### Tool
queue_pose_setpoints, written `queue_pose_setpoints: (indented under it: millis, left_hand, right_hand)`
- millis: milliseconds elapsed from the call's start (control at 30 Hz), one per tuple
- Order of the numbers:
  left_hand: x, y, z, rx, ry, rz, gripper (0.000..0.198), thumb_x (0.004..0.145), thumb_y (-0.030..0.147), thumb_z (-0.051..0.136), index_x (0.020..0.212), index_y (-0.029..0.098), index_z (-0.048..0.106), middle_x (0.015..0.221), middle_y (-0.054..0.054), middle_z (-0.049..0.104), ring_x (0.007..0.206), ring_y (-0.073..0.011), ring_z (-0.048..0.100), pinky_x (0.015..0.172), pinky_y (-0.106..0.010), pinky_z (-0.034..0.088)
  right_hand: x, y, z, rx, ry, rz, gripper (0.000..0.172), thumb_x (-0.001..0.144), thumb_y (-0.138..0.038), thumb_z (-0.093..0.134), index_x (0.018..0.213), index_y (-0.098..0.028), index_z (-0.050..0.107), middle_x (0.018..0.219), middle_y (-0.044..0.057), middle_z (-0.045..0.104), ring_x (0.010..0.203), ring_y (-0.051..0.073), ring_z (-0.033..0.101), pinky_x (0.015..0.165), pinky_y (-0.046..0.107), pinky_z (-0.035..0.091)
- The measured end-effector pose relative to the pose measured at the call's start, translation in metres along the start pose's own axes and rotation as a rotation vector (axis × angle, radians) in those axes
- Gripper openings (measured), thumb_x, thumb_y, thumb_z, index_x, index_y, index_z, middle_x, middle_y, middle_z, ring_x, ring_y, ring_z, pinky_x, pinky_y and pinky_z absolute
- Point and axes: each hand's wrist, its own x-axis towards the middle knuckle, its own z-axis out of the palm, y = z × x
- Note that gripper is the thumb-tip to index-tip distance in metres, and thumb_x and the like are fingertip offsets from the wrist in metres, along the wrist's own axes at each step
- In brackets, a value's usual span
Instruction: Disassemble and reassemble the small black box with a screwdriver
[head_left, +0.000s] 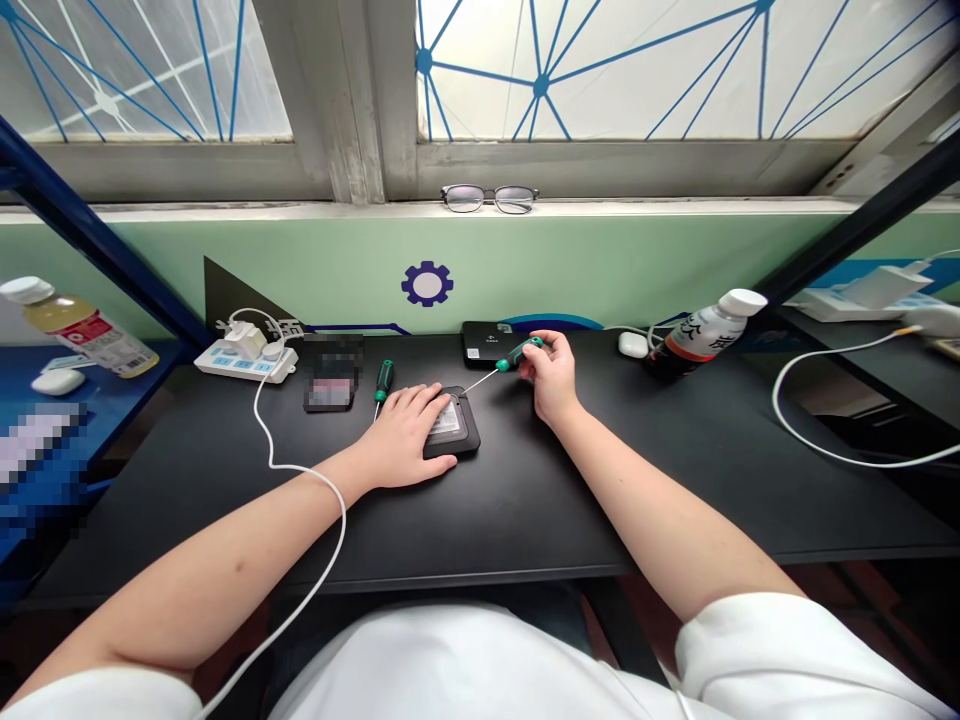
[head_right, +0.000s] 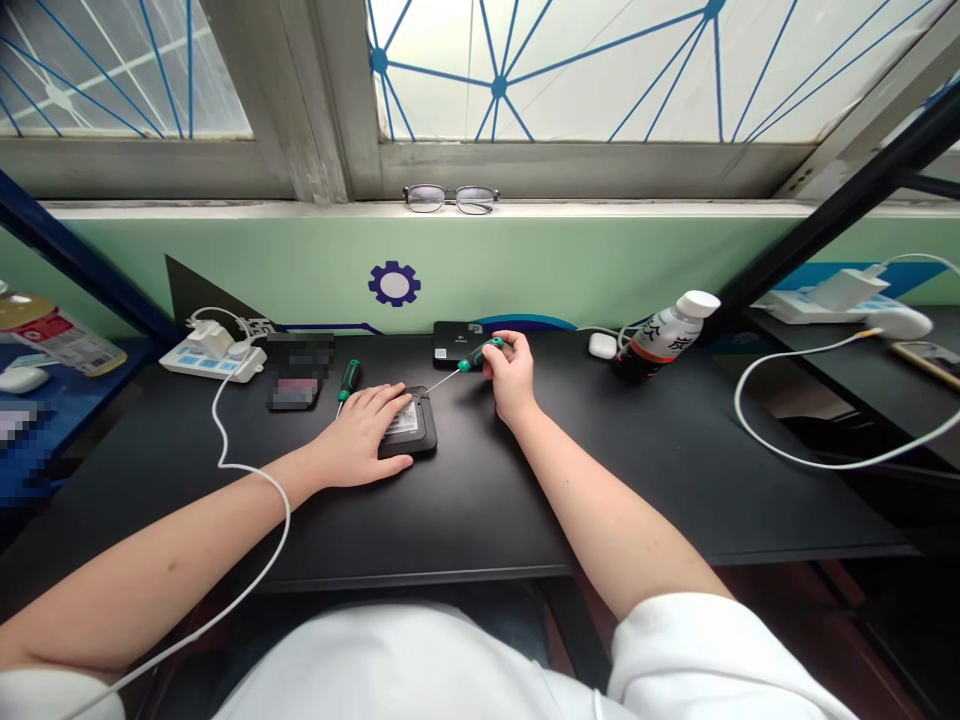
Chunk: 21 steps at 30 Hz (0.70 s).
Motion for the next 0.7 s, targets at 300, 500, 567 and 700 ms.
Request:
queue_pose_setpoints:
  millis: [300,500,567,700]
  left_hand:
    - [0.0000,0.0002,0.0000,-0.023,0.015,0.000,0.083,0.091,0.059,0.074,0.158,0.018,0.050,0.173,-0.021,0.041,0.160,-0.0445,0.037,0.131,-0.064,0.029]
    - [0.0000,-0.0001,0.0009,-0.011,0.027,0.007,0.084,0.090,0.057,0.075,0.161,0.020,0.049,0.174,-0.020,0.040,0.159,-0.0462,0.037,0.131,-0.066,0.029]
    - [-0.0001,-0.0014,0.0016,-0.009,0.027,0.018,0.084,0.091,0.057,0.075,0.163,0.024,0.048,0.174,-0.018,0.039,0.159,-0.0460,0.036,0.130,-0.067,0.029]
    - [-0.0003,-0.0037,0.0031,0.003,0.023,0.015,0.087,0.091,0.059,0.074,0.165,0.025,0.046,0.175,-0.017,0.038,0.160,-0.0445,0.035,0.131,-0.065,0.028]
  right_hand:
    - [-0.0034,-0.0032,0.0011,0.019,-0.021,0.017,0.037,0.081,-0.042,0.077,0.105,-0.029,0.053,0.071,-0.009,0.055,0.053,0.012,0.051,0.053,0.030,0.044]
    - [-0.0051,-0.0029,0.0020,0.032,-0.023,0.027,0.038,0.079,-0.041,0.079,0.106,-0.029,0.054,0.071,-0.009,0.058,0.053,0.012,0.050,0.053,0.029,0.044]
    - [-0.0048,-0.0029,0.0022,0.028,-0.035,0.025,0.039,0.080,-0.043,0.079,0.106,-0.029,0.054,0.071,-0.009,0.057,0.053,0.012,0.050,0.053,0.030,0.044]
    - [-0.0031,-0.0026,0.0019,0.020,-0.049,0.013,0.040,0.082,-0.045,0.080,0.106,-0.029,0.052,0.071,-0.009,0.055,0.053,0.012,0.051,0.053,0.030,0.045]
